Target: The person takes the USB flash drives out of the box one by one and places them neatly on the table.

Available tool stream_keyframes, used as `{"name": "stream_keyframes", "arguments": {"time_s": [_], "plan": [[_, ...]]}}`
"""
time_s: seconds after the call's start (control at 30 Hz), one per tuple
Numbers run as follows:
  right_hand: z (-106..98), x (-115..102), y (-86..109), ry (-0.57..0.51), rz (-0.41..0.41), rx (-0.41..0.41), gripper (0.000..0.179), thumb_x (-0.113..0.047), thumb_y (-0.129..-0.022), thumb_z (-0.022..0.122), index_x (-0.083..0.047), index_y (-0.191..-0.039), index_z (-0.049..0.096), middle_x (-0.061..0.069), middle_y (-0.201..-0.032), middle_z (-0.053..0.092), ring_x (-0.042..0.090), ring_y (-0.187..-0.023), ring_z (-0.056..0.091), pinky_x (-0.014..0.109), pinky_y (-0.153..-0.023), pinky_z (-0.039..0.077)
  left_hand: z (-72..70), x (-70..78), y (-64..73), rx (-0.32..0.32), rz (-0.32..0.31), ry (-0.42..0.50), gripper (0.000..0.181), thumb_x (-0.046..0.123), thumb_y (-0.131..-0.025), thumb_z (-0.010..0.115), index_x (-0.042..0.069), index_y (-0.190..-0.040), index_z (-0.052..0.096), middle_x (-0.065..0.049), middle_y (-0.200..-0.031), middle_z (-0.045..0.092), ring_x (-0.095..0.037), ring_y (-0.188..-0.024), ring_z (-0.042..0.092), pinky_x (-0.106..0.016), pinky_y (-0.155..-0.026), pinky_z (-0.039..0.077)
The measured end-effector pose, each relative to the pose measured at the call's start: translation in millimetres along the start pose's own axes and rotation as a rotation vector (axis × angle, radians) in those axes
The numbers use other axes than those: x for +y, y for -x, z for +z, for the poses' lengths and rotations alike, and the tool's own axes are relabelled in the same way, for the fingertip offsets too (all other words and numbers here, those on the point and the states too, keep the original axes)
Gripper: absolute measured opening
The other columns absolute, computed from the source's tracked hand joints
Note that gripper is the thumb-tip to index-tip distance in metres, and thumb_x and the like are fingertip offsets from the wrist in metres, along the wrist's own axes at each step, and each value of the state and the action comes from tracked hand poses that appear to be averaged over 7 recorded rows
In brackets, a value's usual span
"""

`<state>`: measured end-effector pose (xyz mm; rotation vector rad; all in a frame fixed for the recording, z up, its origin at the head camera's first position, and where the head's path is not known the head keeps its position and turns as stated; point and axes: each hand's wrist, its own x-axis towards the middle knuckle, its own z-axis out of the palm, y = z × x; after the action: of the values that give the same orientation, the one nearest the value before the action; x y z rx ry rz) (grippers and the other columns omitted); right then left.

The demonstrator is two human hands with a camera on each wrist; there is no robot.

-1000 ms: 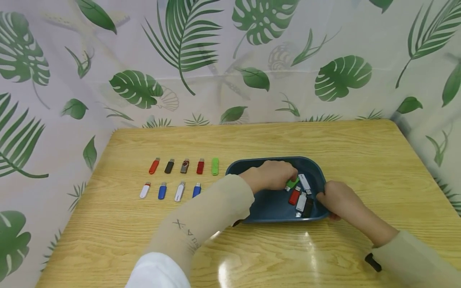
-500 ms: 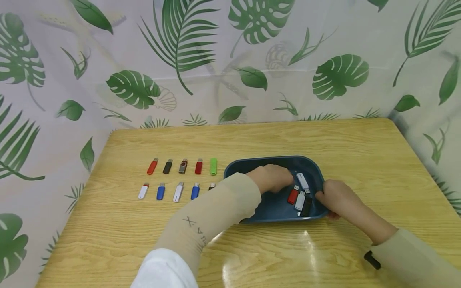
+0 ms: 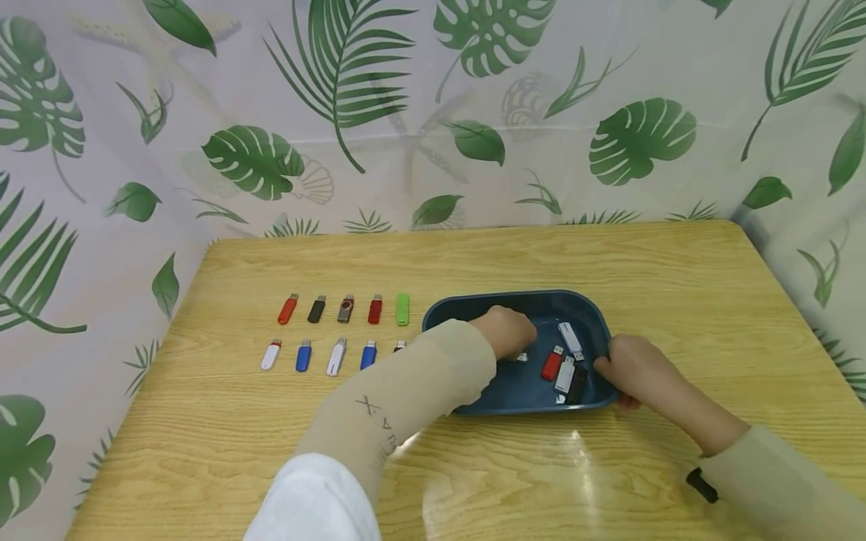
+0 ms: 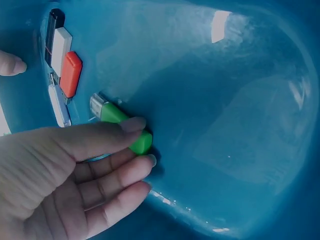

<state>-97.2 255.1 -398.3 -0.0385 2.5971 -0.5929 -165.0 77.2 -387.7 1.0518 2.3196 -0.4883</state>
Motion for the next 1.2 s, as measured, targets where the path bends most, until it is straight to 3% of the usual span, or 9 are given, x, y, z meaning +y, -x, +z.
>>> {"name": "stream_keyframes", "arguments": {"time_s": [0.33, 0.5, 0.57, 0.73, 0.93, 1.2], "plan": [[-0.3, 2.0, -0.6, 0.008, -0.011, 0.004, 0.028, -0.005, -0.089, 0.046, 0.002, -0.063, 0.053, 0.005, -0.045, 0.055, 0.013, -0.036, 0.056, 0.028, -0.039, 0.047, -1.7, -4.3, 9.8, -0.031, 0.053, -0.045, 0.023, 0.022, -0.092, 0.06, 0.019, -0.114, 0.063, 0.006, -0.105, 0.064, -0.009, -0.082, 0.048, -0.023, -0.079, 0.047], [-0.7, 1.0, 0.5, -0.002, -0.022, 0.016, 0.027, -0.004, -0.086, 0.046, 0.001, -0.061, 0.053, 0.003, -0.042, 0.054, 0.013, -0.034, 0.055, 0.029, -0.038, 0.047, -8.9, -8.0, 11.6, -0.119, 0.056, 0.04, 0.03, 0.028, -0.091, 0.06, 0.017, -0.119, 0.059, 0.006, -0.111, 0.06, -0.01, -0.091, 0.049, -0.025, -0.083, 0.045], [-0.8, 0.3, 1.0, -0.008, -0.022, 0.023, 0.027, -0.004, -0.085, 0.046, 0.001, -0.06, 0.053, 0.003, -0.042, 0.054, 0.013, -0.034, 0.055, 0.029, -0.038, 0.047, -13.2, -9.3, 12.7, -0.126, 0.052, 0.077, 0.031, 0.029, -0.09, 0.061, 0.016, -0.119, 0.058, 0.006, -0.111, 0.059, -0.01, -0.092, 0.049, -0.025, -0.081, 0.045], [-1.6, -1.6, 1.6, -0.002, -0.023, 0.02, 0.027, -0.003, -0.085, 0.046, 0.003, -0.06, 0.054, 0.003, -0.041, 0.054, 0.014, -0.034, 0.055, 0.029, -0.039, 0.047, -20.4, -17.9, 18.2, -0.095, 0.049, 0.148, 0.019, 0.029, -0.088, 0.062, 0.014, -0.099, 0.061, 0.004, -0.095, 0.057, -0.012, -0.078, 0.05, -0.026, -0.064, 0.041], [-3.0, -1.4, 2.2, -0.008, -0.001, 0.003, 0.027, -0.004, -0.087, 0.046, 0.004, -0.063, 0.054, 0.004, -0.043, 0.055, 0.014, -0.035, 0.056, 0.029, -0.04, 0.048, -18.7, -33.1, 32.0, -0.076, 0.001, 0.278, 0.02, 0.032, -0.087, 0.063, 0.015, -0.081, 0.055, 0.004, -0.078, 0.052, -0.01, -0.054, 0.047, -0.026, -0.052, 0.04], [-2.6, -1.7, 1.7, -0.017, -0.017, 0.009, 0.027, -0.004, -0.087, 0.045, 0.004, -0.063, 0.055, 0.004, -0.043, 0.055, 0.014, -0.035, 0.056, 0.029, -0.039, 0.048, -5.5, -54.9, 55.9, 0.004, -0.054, 0.39, 0.032, 0.031, -0.088, 0.063, 0.016, -0.064, 0.048, 0.003, -0.058, 0.046, -0.011, -0.052, 0.046, -0.026, -0.051, 0.038]]}}
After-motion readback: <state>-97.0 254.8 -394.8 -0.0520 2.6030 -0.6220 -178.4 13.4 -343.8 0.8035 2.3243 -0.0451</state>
